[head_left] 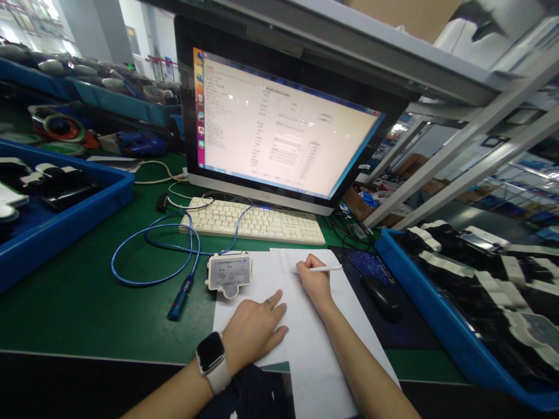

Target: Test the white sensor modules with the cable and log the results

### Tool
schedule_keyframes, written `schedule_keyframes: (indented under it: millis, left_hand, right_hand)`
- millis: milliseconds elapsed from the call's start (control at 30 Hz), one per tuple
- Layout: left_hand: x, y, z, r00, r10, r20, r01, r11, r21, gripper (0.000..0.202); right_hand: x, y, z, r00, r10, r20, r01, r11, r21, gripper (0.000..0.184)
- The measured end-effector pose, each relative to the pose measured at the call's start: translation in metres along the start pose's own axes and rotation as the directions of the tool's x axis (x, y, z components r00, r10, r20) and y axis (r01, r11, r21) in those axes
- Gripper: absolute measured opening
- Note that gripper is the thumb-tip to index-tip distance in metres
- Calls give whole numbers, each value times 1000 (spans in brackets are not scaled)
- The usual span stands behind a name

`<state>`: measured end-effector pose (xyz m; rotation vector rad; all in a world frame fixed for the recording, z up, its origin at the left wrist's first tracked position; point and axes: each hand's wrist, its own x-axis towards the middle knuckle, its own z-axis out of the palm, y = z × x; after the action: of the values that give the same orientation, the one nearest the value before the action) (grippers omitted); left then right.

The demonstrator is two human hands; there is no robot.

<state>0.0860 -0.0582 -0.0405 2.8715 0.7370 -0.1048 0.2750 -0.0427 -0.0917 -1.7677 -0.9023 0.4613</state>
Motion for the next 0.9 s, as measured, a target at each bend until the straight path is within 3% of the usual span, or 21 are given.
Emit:
schedule_keyframes:
  millis: [900]
  left_hand:
    - [0, 0, 2, 1000, -6, -18, 6, 1000, -20, 35]
  right_hand:
    - [2, 2, 0, 999, -9, -35, 11, 999, 35, 25]
